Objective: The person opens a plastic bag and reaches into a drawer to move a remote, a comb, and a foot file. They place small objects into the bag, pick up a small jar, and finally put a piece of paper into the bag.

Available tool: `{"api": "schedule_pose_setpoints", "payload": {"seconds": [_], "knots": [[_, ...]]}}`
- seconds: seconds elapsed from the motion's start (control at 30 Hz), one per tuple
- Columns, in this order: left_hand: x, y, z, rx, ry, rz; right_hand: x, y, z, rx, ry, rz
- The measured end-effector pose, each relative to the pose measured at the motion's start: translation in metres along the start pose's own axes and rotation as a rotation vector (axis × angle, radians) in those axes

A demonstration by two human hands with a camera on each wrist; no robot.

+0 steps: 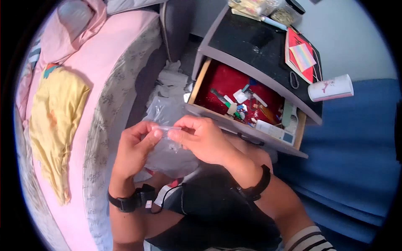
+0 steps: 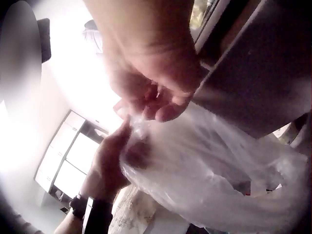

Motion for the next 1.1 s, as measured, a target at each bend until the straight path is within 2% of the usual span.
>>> {"api": "schedule_pose_setpoints", "payload": {"seconds": [0.03,0.1,0.13,0.17,0.2,0.3,0.37,0.43,0.47,0.53,0.6,0.7,0.73,0.83,0.9,0.97,1.1], "knots": [[-0.001,0.002,-0.001,-0.022,-0.016,0.0,-0.004,-0.001,-0.003,-0.028,-0.029,-0.012],[-0.001,-0.001,-0.001,0.016,-0.003,-0.061,-0.01,-0.02,-0.009,-0.043,0.019,0.212],[0.001,-0.005,-0.001,0.056,0.0,-0.087,-0.018,-0.044,-0.008,0.024,-0.044,0.158],[0.002,-0.01,-0.001,0.097,0.003,-0.114,-0.009,-0.064,-0.014,0.143,0.088,0.39],[0.004,-0.013,0.0,0.108,0.013,-0.121,-0.009,-0.092,-0.006,0.156,0.089,0.133],[0.005,-0.013,0.002,0.109,-0.005,-0.109,0.038,-0.156,0.004,0.16,0.357,-0.001],[0.008,-0.007,0.002,0.094,-0.012,-0.088,0.056,-0.179,0.009,0.122,0.49,-0.204],[0.007,-0.003,0.003,0.087,-0.01,-0.059,0.065,-0.193,0.016,0.129,0.488,-0.182],[0.006,-0.002,0.004,0.086,-0.017,-0.057,0.062,-0.198,0.02,0.136,0.389,-0.077],[0.005,-0.003,0.006,0.089,-0.03,-0.053,0.066,-0.203,0.017,0.153,0.409,-0.167],[0.005,-0.003,0.009,0.098,-0.027,-0.036,0.071,-0.203,0.01,0.105,0.507,-0.256],[0.008,-0.002,0.009,0.125,-0.018,-0.018,0.087,-0.19,0.005,-0.199,0.512,-0.489],[0.01,-0.002,0.008,0.142,0.0,-0.009,0.078,-0.188,0.007,-0.229,0.391,-0.574],[0.011,-0.001,0.005,0.15,0.006,0.02,0.063,-0.195,0.017,-0.312,0.421,-1.073],[0.012,0.002,0.004,0.148,-0.005,0.002,0.078,-0.208,0.031,-0.25,0.425,-1.007],[0.012,0.002,0.006,0.151,0.016,0.002,0.076,-0.188,0.051,-0.358,0.304,-1.201],[0.013,0.004,0.011,0.154,0.009,0.027,0.07,-0.167,0.07,-0.251,0.327,-1.217]]}}
Point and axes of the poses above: each hand's wrist, its own z-axis towards the middle knuckle, its own y-axis out of the palm, x = y × z, the point moved 10 cm from there along z, towards the middle knuckle, and after that the axes turned 7 degrees about z, right-handed, at the moved point
